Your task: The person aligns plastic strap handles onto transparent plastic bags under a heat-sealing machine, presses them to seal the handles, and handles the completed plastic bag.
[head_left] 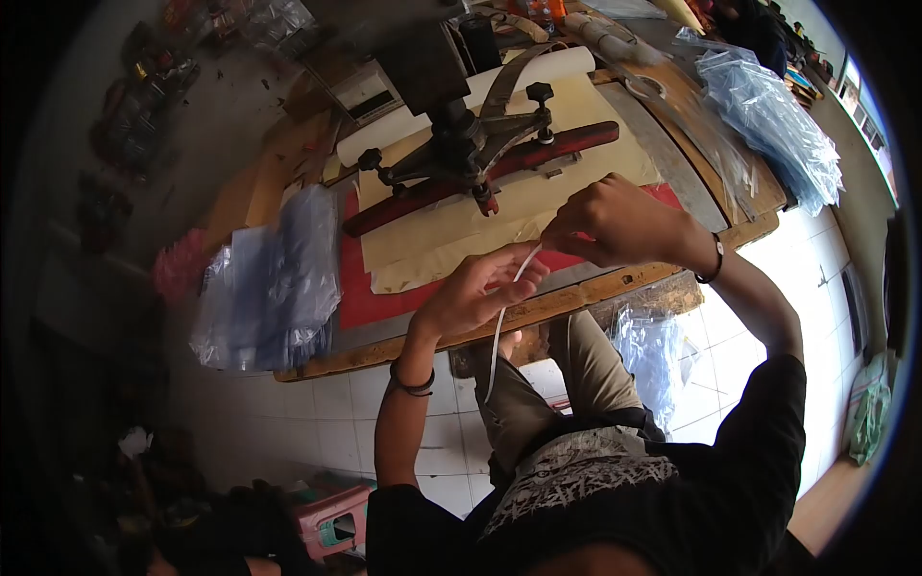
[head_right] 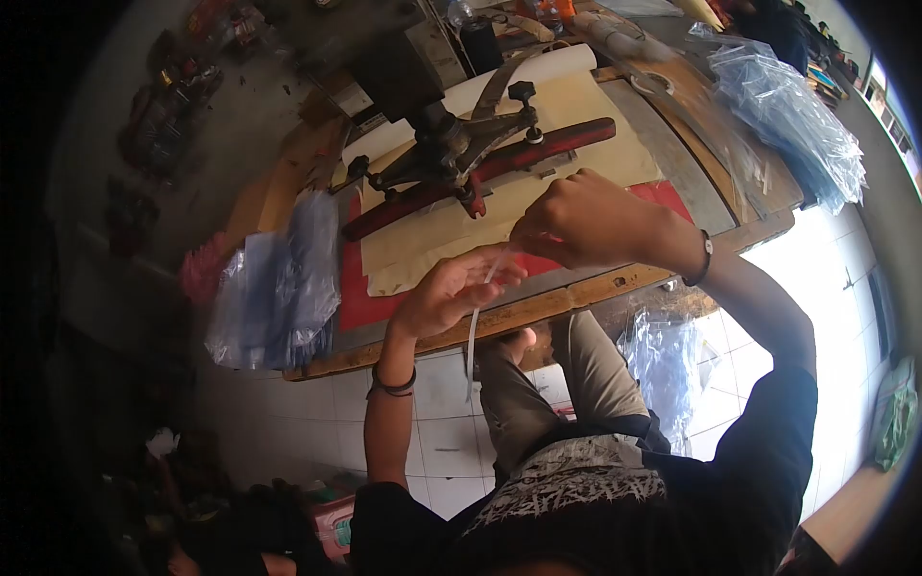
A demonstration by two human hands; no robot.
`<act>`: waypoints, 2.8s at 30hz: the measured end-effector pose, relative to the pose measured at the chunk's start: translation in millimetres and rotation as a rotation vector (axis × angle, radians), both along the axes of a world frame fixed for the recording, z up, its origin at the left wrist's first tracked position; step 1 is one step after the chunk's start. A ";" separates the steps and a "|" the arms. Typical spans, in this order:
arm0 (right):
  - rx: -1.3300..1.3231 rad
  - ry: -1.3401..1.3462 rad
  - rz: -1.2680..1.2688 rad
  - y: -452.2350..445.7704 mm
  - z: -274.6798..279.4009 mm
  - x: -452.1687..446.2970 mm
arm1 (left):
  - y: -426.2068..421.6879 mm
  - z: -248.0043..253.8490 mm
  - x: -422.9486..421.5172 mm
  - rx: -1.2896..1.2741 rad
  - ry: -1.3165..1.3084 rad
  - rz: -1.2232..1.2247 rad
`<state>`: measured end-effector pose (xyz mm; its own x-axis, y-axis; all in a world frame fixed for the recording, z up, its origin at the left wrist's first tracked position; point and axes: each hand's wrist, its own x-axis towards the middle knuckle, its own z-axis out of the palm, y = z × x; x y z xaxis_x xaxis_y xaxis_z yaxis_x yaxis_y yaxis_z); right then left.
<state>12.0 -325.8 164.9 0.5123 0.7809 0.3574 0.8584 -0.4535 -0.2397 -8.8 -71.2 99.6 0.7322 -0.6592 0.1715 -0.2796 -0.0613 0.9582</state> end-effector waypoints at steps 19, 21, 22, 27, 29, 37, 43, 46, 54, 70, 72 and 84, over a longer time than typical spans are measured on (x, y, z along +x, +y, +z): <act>-0.035 0.923 0.268 27.2 -82.6 129.5 | 75.8 -24.4 136.4 0.707 0.467 -0.602; -0.037 0.923 0.275 16.9 -87.1 118.9 | 75.2 -13.5 121.6 0.683 0.448 -0.603; -0.015 0.897 0.283 10.9 -85.3 118.9 | 75.3 -5.9 121.4 0.663 0.451 -0.594; -0.030 0.708 0.297 2.6 -85.6 119.0 | 89.6 -7.6 119.6 0.571 0.152 -0.262; -0.037 0.621 0.294 6.1 -91.4 115.0 | 84.9 -2.5 119.1 0.716 -0.098 -0.102; -0.080 0.496 0.251 11.7 -91.4 112.3 | 67.9 -32.3 103.1 1.032 -0.681 0.241; -0.183 0.606 0.014 0.7 -70.8 115.7 | 51.9 -30.0 99.4 1.165 -0.622 0.327; -0.296 0.545 -0.138 2.9 -65.4 117.4 | 49.9 -30.1 100.3 1.156 -0.603 0.348; -0.406 0.393 -0.330 5.2 -74.8 109.9 | 40.6 -33.4 104.1 1.190 -0.717 0.333; -0.391 0.363 -0.212 -1.6 -71.6 108.2 | 41.1 -34.4 82.9 1.191 -0.813 0.345; -0.304 0.370 -0.064 -4.6 -73.5 107.4 | 41.9 -27.8 79.7 1.038 -0.935 0.351; -0.161 0.276 0.085 -3.8 -78.3 114.4 | 62.1 -26.4 92.3 0.780 -0.868 0.130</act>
<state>126.5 -329.5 86.6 0.5031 0.8602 0.0830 0.8075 -0.4337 -0.3997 83.4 -9.1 73.2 0.6378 -0.7354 0.2287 -0.7691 -0.6238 0.1392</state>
